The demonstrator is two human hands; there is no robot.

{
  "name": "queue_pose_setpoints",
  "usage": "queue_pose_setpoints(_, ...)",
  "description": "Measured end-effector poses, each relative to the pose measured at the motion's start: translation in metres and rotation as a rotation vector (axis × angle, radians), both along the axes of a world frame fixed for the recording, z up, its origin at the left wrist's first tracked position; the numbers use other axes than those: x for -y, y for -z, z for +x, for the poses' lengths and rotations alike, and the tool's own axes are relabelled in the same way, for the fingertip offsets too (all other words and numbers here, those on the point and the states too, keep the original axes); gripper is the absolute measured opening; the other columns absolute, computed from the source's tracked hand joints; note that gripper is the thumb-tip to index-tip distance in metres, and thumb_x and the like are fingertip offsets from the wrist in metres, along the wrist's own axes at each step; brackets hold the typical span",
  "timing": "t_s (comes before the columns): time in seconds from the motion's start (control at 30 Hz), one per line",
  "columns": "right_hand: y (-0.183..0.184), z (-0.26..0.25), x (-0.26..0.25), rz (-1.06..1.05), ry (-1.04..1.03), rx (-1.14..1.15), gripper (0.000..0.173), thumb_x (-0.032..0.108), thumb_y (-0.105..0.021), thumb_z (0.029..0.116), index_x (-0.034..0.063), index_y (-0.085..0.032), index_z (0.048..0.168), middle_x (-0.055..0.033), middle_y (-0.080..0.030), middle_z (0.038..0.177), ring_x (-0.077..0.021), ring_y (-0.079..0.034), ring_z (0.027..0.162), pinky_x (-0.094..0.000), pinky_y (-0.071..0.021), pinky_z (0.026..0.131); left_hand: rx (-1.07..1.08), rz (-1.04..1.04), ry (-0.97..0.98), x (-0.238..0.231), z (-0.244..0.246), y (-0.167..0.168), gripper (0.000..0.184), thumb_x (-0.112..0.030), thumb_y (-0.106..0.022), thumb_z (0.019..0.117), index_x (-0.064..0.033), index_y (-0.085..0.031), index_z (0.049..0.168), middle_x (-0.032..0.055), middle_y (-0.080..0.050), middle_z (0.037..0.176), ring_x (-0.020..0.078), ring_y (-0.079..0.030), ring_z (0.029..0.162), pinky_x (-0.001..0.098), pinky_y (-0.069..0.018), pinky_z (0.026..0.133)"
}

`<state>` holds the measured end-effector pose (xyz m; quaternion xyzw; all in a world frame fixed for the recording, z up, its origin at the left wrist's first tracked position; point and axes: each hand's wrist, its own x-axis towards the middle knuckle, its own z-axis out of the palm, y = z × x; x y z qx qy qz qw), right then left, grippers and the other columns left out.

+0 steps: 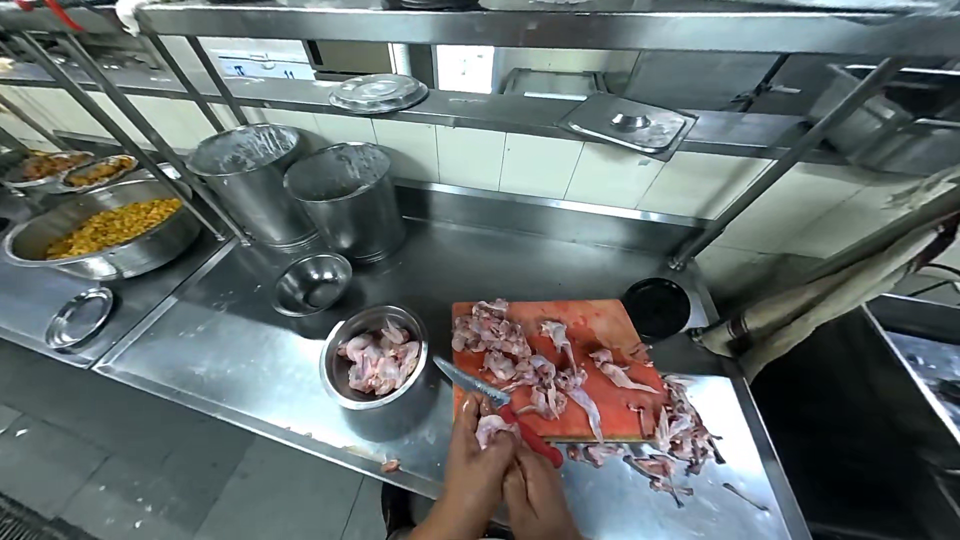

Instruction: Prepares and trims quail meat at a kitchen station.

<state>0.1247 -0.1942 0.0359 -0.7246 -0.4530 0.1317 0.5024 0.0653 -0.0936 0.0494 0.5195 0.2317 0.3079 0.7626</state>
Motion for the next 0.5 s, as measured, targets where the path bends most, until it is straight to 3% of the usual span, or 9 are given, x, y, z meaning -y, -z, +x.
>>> queue_pose_setpoints(0.13,0.012,0.008,-0.005,-0.045,-0.048,0.012,0.038,0.026,-0.039,0.1032,0.0019,-0.064,0.088,-0.0079,-0.061,0.067,-0.0171,-0.064,0.061,-0.0376,-0.0539,0.056,-0.155,-0.170,0.025,-0.012,0.002,-0.002,0.014,-0.009,-0.065,0.0918,-0.0082,-0.051,0.095,0.0016,-0.056,0.081,0.0099,-0.056,0.066,0.0253,-0.0499,0.057)
queue_pose_setpoints(0.2,0.020,0.011,-0.007,-0.067,-0.067,0.014,0.037,0.026,-0.039,0.1030,0.0017,-0.064,0.089,-0.0088,-0.061,0.067,-0.0196,-0.064,0.061,-0.0403,-0.0538,0.056,-0.202,-0.146,0.046,-0.017,0.002,0.009,0.010,-0.016,-0.061,0.0972,-0.0074,-0.056,0.095,0.0007,-0.057,0.081,0.0088,-0.056,0.065,0.0251,-0.0500,0.058)
queue_pose_setpoints(0.27,0.022,0.014,-0.009,-0.151,-0.083,-0.030,0.035,0.024,-0.041,0.1030,0.0009,-0.065,0.092,-0.0110,-0.062,0.069,-0.0239,-0.065,0.064,-0.0456,-0.0539,0.058,-0.259,0.037,0.057,-0.023,0.000,0.025,0.017,-0.023,-0.059,0.0993,-0.0068,-0.062,0.095,-0.0013,-0.059,0.082,0.0069,-0.058,0.069,0.0256,-0.0522,0.064)
queue_pose_setpoints(0.33,0.021,0.018,-0.008,-0.267,-0.118,-0.162,0.039,0.028,-0.041,0.1065,0.0005,-0.067,0.096,-0.0131,-0.064,0.075,-0.0272,-0.067,0.072,-0.0507,-0.0545,0.067,-0.355,0.251,0.046,-0.031,-0.006,0.043,0.025,-0.032,-0.064,0.0972,-0.0070,-0.066,0.096,0.0012,-0.064,0.090,0.0111,-0.063,0.084,0.0314,-0.0551,0.078)
queue_pose_setpoints(0.43,0.033,0.019,-0.009,-0.300,-0.137,-0.387,0.043,0.035,-0.044,0.1076,0.0015,-0.065,0.091,-0.0098,-0.059,0.073,-0.0222,-0.061,0.070,-0.0466,-0.0507,0.067,-0.559,0.554,-0.029,-0.042,-0.014,0.058,0.041,-0.047,-0.070,0.0885,-0.0066,-0.068,0.090,0.0099,-0.065,0.098,0.0293,-0.060,0.104,0.0531,-0.0489,0.096)
queue_pose_setpoints(0.47,0.039,0.018,-0.009,-0.271,-0.122,-0.436,0.044,0.037,-0.046,0.1073,0.0021,-0.065,0.089,-0.0082,-0.059,0.072,-0.0199,-0.060,0.068,-0.0443,-0.0509,0.066,-0.635,0.649,-0.042,-0.045,-0.015,0.058,0.043,-0.051,-0.070,0.0869,-0.0087,-0.067,0.079,0.0082,-0.065,0.091,0.0292,-0.062,0.097,0.0542,-0.0500,0.090)
queue_pose_setpoints(0.5,0.044,0.016,-0.010,-0.244,-0.106,-0.462,0.044,0.038,-0.048,0.1069,0.0033,-0.064,0.086,-0.0063,-0.057,0.069,-0.0180,-0.058,0.064,-0.0420,-0.0497,0.063,-0.706,0.699,-0.019,-0.046,-0.015,0.056,0.047,-0.055,-0.067,0.0883,-0.0116,-0.065,0.069,0.0030,-0.062,0.077,0.0226,-0.061,0.080,0.0488,-0.0521,0.077)
